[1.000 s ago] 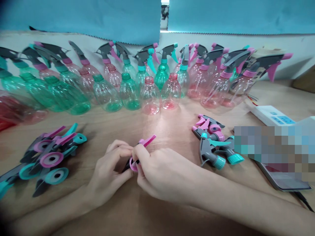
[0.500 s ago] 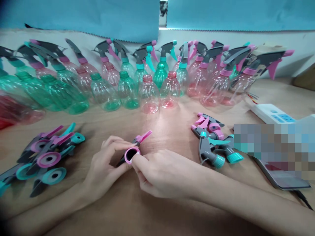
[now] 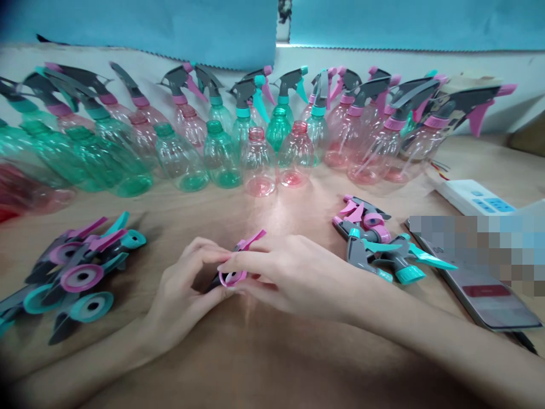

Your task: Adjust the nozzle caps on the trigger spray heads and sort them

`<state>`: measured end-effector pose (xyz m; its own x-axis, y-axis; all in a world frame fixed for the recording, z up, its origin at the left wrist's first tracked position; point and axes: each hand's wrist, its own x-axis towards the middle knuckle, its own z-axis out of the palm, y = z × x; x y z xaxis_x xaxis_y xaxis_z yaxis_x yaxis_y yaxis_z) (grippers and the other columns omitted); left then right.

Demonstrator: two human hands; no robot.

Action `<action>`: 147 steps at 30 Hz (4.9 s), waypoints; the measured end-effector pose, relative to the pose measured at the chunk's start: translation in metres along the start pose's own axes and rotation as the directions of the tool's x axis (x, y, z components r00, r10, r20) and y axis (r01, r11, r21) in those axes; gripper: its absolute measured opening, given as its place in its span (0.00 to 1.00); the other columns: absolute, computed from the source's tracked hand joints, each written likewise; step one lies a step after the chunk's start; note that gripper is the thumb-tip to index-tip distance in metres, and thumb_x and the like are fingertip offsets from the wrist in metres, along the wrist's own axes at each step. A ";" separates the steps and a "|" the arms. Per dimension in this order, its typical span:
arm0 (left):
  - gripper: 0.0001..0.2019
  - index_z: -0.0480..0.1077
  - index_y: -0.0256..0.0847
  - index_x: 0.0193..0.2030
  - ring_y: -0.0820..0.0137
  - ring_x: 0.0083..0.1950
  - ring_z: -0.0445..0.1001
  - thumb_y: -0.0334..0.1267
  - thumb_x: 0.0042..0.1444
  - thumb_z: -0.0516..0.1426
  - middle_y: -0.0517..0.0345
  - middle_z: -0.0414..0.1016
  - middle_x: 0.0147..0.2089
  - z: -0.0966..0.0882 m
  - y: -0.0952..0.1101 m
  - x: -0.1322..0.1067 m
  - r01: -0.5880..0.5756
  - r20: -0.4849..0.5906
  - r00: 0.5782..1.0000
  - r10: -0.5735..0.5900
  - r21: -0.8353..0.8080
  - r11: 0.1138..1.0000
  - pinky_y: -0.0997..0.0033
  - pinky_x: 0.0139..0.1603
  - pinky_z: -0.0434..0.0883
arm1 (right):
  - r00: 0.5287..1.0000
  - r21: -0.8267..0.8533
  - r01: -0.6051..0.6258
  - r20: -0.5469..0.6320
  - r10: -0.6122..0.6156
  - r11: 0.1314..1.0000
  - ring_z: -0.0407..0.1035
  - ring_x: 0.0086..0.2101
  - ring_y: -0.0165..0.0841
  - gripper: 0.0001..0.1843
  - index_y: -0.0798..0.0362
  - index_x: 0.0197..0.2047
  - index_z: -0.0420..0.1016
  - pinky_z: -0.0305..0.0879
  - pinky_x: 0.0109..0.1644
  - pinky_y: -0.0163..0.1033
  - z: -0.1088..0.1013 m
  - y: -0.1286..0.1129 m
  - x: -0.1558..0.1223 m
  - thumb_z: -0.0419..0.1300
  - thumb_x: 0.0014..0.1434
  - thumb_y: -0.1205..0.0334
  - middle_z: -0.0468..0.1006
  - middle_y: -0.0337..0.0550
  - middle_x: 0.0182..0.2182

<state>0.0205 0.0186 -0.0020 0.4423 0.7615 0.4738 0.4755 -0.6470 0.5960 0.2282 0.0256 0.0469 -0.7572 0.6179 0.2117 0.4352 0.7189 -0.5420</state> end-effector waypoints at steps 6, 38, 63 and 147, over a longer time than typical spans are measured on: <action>0.10 0.68 0.43 0.44 0.67 0.39 0.70 0.36 0.55 0.62 0.59 0.72 0.36 -0.001 0.000 0.000 -0.001 0.003 1.000 0.001 -0.032 0.999 0.66 0.39 0.69 | 0.995 -0.022 0.080 -0.057 -0.082 0.997 0.71 0.40 0.32 0.13 0.53 0.49 0.75 0.67 0.40 0.37 0.006 0.009 -0.003 0.52 0.65 0.63 0.78 0.46 0.41; 0.14 0.71 0.45 0.41 0.71 0.35 0.72 0.37 0.47 0.67 0.62 0.70 0.37 0.000 0.002 0.002 0.217 0.065 0.976 -0.207 -0.266 0.939 0.73 0.33 0.68 | 0.937 -0.126 0.117 -0.315 -0.152 0.985 0.71 0.30 0.32 0.11 0.63 0.30 0.76 0.66 0.31 0.35 0.004 -0.008 -0.002 0.54 0.61 0.72 0.76 0.50 0.28; 0.12 0.70 0.43 0.41 0.71 0.36 0.71 0.37 0.51 0.65 0.61 0.69 0.35 -0.001 0.001 0.002 0.102 0.046 0.994 -0.096 -0.167 0.981 0.74 0.33 0.67 | 0.992 -0.154 0.014 -0.121 -0.033 0.988 0.67 0.33 0.30 0.10 0.56 0.40 0.78 0.62 0.32 0.35 -0.005 -0.008 -0.004 0.56 0.62 0.65 0.74 0.43 0.34; 0.13 0.69 0.38 0.50 0.64 0.43 0.67 0.37 0.58 0.59 0.52 0.75 0.41 0.001 0.009 -0.002 -0.188 0.057 0.980 0.188 -0.009 0.982 0.63 0.45 0.69 | 0.990 -0.467 -0.131 -0.112 0.088 0.875 0.70 0.24 0.37 0.09 0.56 0.32 0.68 0.54 0.24 0.39 0.016 -0.032 -0.016 0.50 0.62 0.71 0.73 0.43 0.24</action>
<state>0.0242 0.0115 0.0016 0.5663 0.6225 0.5401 0.3771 -0.7784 0.5018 0.2183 -0.0122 0.0480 -0.6567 0.7106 0.2525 0.7069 0.6967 -0.1220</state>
